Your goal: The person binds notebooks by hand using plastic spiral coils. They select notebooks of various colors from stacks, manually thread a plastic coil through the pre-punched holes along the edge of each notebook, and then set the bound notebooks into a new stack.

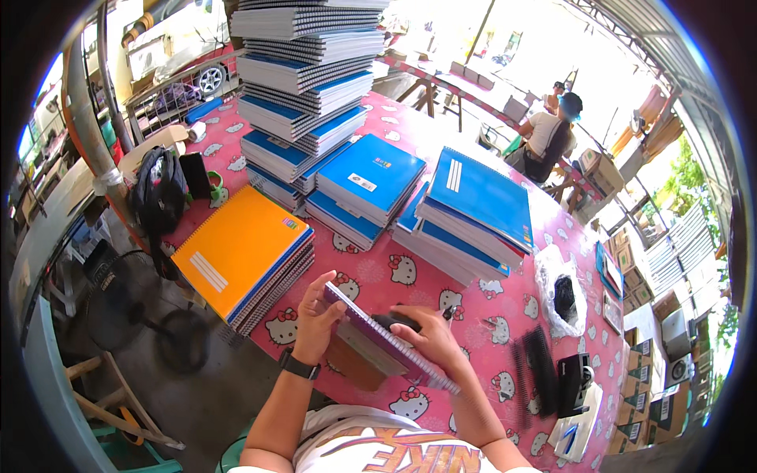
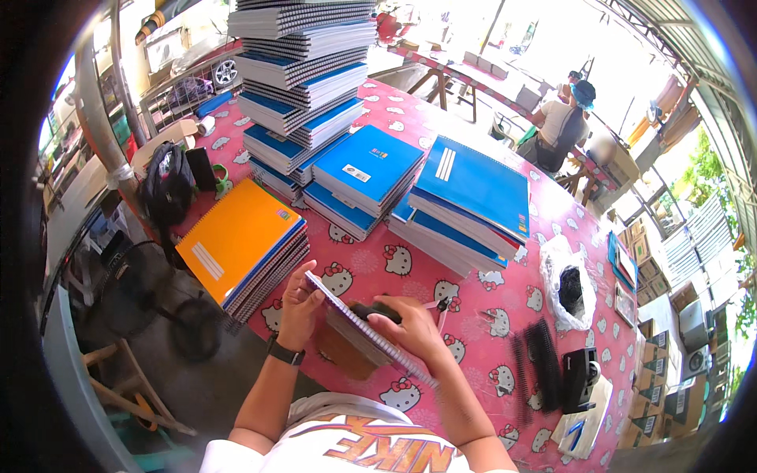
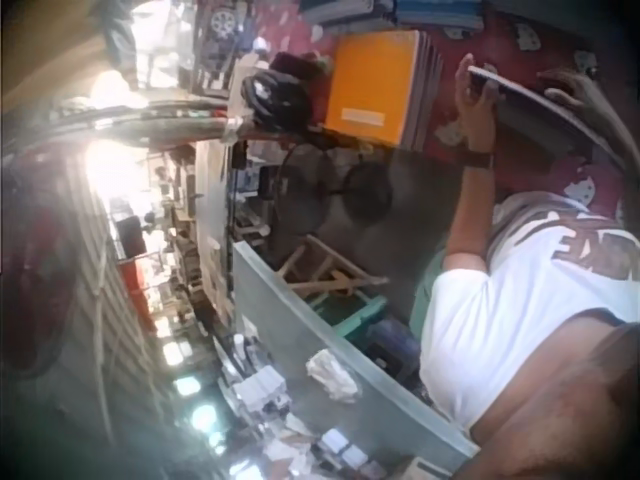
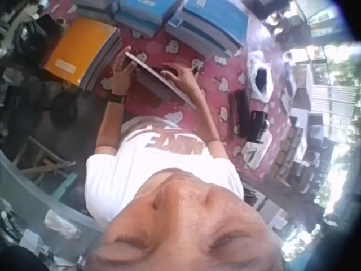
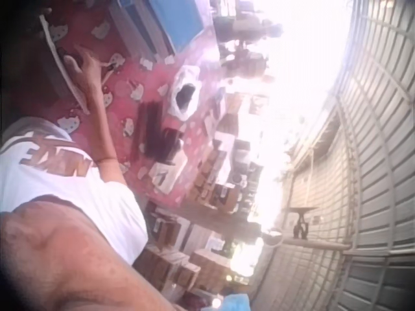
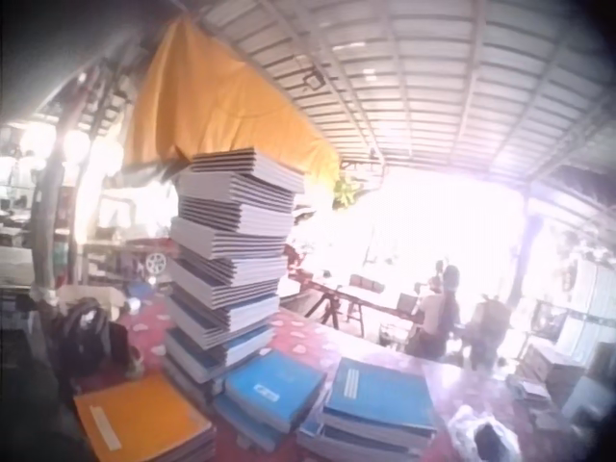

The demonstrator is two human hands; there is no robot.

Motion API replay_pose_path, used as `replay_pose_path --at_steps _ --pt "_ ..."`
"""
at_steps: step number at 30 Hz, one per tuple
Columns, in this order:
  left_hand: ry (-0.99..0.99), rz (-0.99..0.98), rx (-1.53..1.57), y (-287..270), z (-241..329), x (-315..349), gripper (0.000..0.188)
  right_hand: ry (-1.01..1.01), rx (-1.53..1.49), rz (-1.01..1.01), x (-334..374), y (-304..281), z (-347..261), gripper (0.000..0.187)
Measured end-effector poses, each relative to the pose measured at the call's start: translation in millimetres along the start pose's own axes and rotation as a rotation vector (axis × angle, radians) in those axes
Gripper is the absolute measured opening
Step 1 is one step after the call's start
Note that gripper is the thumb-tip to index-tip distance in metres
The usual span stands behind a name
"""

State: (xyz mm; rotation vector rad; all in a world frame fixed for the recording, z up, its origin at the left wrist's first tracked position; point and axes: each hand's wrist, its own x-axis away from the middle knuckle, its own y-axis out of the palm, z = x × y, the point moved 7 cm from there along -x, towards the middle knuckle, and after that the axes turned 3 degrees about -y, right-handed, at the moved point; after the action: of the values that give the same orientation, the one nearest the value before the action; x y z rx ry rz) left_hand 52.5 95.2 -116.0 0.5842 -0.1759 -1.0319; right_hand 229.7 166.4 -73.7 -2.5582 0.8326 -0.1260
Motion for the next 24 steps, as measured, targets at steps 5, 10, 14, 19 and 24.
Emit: replay_pose_path --at_steps 5,10,14,19,24 --pt "0.015 -0.008 -0.029 0 -4 -2 0.048 -0.354 -0.235 -0.033 -9 -5 -25 0.048" --pt "0.021 0.015 0.004 2 1 -2 0.046 -0.245 -0.504 -0.098 -21 -17 -23 0.05" --pt "-0.056 -0.002 0.079 4 -1 -2 0.04 0.083 0.396 -0.121 -47 -20 -5 0.051" --pt "-0.064 -0.007 -0.024 -3 -7 -3 0.038 -0.209 -0.11 -0.106 -47 -8 -24 0.04" --pt "-0.042 -0.005 -0.11 -3 -5 -4 0.037 -0.051 -0.29 -0.11 -57 -9 -3 0.048"
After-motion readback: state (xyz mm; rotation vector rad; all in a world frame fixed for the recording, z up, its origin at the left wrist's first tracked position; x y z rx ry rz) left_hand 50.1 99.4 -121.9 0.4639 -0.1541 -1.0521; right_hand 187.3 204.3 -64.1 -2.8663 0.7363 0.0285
